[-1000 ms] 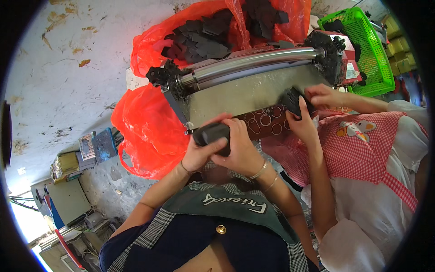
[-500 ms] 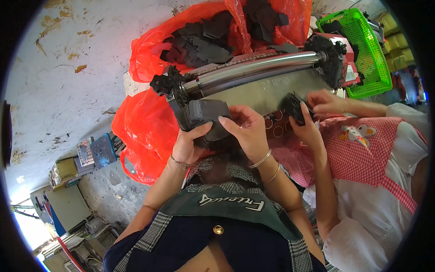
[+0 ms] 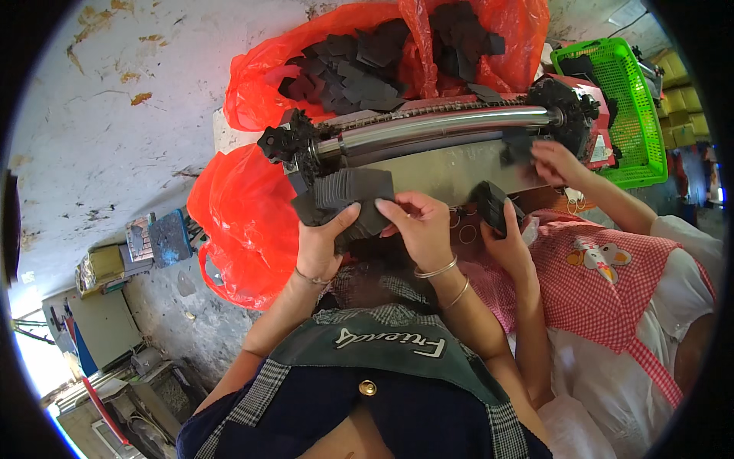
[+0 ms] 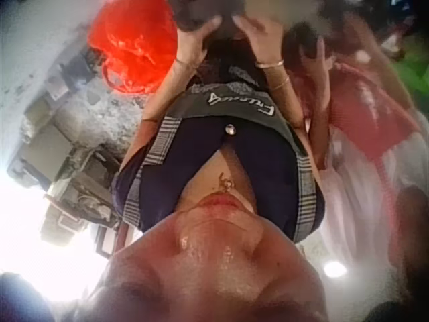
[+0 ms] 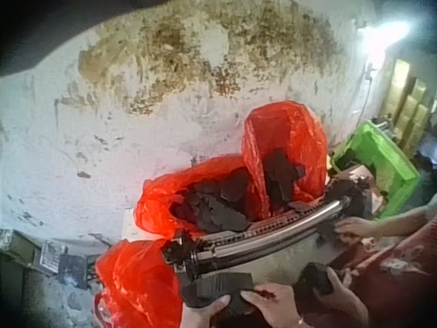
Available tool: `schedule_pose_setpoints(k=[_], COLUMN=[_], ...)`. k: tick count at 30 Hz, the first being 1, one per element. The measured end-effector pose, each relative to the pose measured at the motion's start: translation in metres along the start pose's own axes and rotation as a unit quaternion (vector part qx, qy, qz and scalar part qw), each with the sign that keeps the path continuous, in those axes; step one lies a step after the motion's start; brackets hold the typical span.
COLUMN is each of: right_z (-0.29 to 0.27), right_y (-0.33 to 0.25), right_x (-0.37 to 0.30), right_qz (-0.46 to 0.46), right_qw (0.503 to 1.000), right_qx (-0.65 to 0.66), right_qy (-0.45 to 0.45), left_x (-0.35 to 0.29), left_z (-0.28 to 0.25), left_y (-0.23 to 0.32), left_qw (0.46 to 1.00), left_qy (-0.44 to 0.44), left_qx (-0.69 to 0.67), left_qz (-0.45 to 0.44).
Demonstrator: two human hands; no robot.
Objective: Feeding shoe upper components through a roller machine to apply adhesive or a coating.
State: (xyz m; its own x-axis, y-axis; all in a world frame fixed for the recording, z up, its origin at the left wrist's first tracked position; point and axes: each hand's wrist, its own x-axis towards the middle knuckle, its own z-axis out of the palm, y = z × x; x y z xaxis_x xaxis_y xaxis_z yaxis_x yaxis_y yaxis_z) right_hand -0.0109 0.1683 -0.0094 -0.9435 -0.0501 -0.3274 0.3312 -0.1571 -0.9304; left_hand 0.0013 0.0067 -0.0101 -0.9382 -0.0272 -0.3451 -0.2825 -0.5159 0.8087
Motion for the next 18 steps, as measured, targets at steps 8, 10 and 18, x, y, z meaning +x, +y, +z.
schedule_pose_setpoints(k=[8, 10, 18], right_z=[-0.004, -0.007, -0.013], right_y=[0.003, 0.005, 0.009], right_x=[0.005, 0.006, 0.066], right_qz=[0.016, -0.038, -0.063], right_qw=[0.999, 0.997, 0.992], right_qx=[0.024, -0.009, -0.069], right_qy=[0.026, 0.062, 0.084], left_x=[-0.005, -0.008, -0.012], left_z=[0.001, 0.003, 0.003], left_y=[-0.003, -0.001, 0.002], left_qw=[0.991, 0.993, 0.996], left_qy=[-0.013, 0.009, 0.021], left_qx=[-0.107, -0.104, -0.068], left_qz=[-0.075, -0.048, -0.053])
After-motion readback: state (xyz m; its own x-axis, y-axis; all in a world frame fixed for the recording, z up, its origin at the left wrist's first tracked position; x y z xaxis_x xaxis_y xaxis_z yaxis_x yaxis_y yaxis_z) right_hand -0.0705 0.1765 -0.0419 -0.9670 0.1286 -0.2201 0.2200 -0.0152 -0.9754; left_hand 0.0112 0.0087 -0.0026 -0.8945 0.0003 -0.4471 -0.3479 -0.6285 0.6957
